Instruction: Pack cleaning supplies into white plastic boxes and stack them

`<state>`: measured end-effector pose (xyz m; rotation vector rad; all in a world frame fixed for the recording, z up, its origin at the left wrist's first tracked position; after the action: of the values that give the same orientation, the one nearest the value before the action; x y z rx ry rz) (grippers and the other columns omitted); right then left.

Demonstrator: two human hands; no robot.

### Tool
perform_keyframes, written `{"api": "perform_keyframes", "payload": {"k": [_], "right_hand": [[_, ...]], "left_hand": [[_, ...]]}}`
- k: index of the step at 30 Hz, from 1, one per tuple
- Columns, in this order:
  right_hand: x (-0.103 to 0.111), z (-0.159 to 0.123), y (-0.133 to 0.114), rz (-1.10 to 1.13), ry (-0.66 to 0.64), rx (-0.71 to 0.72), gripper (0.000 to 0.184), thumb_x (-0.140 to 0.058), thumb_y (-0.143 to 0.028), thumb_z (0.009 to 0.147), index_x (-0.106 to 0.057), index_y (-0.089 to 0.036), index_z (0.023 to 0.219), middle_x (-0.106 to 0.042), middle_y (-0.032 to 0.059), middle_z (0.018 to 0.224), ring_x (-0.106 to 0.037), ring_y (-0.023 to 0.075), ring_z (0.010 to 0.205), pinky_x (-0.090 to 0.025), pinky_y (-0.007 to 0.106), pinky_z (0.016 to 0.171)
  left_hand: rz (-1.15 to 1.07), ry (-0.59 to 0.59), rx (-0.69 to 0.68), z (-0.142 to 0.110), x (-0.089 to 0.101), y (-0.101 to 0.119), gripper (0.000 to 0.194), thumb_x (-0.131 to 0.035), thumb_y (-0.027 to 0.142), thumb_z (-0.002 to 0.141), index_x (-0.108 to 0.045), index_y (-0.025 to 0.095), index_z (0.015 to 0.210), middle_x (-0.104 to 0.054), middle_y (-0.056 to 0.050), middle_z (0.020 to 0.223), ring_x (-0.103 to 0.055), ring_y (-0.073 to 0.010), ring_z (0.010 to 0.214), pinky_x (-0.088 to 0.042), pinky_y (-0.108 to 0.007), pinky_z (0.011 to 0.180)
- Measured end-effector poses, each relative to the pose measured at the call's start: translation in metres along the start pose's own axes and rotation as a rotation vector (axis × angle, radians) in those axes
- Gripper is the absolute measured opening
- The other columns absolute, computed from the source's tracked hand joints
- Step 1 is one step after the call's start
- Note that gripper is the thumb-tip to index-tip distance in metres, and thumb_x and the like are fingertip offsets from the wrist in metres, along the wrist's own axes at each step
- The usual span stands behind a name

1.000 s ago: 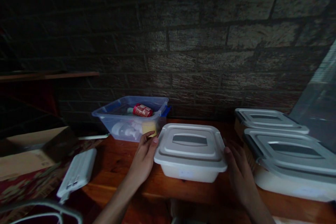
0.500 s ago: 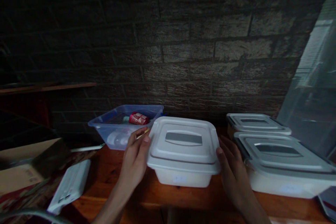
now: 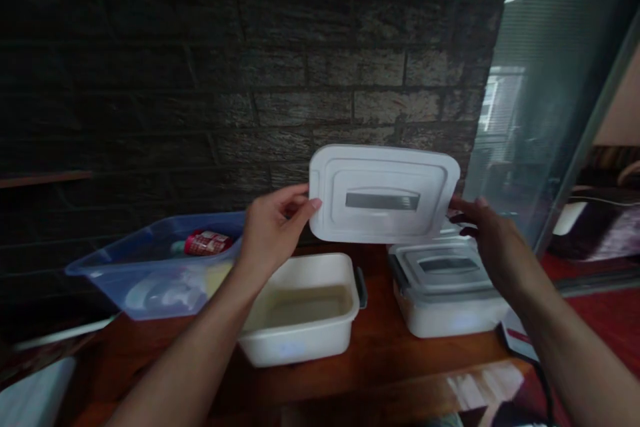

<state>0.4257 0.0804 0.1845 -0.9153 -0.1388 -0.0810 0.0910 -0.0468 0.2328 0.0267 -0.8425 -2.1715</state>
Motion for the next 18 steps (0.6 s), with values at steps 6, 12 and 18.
{"api": "perform_keyframes", "payload": {"k": [6, 12, 18], "right_hand": [[0.063, 0.020, 0.027, 0.446, -0.042, -0.367, 0.051, -0.051, -0.065, 0.095, -0.075, -0.021, 0.089, -0.076, 0.0082, 0.104, -0.068, 0.0173, 0.081, -0.051, 0.025, 0.066], [0.110, 0.019, 0.072, 0.219, -0.014, -0.400, 0.031, -0.071, -0.045, 0.084, -0.077, -0.022, 0.103, -0.076, 0.0057, 0.115, -0.069, 0.0175, 0.090, -0.051, 0.024, 0.070], [0.122, -0.002, 0.108, 0.001, -0.079, -0.360, 0.037, -0.072, -0.041, 0.080, -0.079, -0.022, 0.111, -0.078, 0.0055, 0.117, -0.067, 0.0276, 0.115, -0.047, 0.035, 0.103]], "left_hand": [[0.183, -0.110, -0.293, 0.021, -0.052, 0.024, 0.015, -0.079, 0.030, 0.084, -0.083, 0.022, 0.097, -0.079, -0.002, 0.096, -0.072, -0.0173, 0.085, -0.054, -0.026, 0.076], [0.317, -0.449, -0.568, 0.015, -0.111, 0.012, 0.020, -0.065, 0.022, 0.095, -0.082, 0.023, 0.104, -0.078, -0.003, 0.101, -0.073, -0.0167, 0.088, -0.055, -0.026, 0.079], [0.528, -0.812, -0.692, -0.011, -0.147, -0.014, 0.027, -0.055, 0.020, 0.100, -0.080, 0.027, 0.109, -0.078, 0.000, 0.113, -0.073, -0.0180, 0.099, -0.054, -0.025, 0.084]]}}
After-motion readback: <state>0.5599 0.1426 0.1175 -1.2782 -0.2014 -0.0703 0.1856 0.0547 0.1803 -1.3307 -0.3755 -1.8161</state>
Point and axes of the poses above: each hand's wrist, its own z-axis towards the middle knuckle, its own x-axis out of the back of the hand, y = z × x, the point moved 2 cm from there along z, towards the middle knuckle
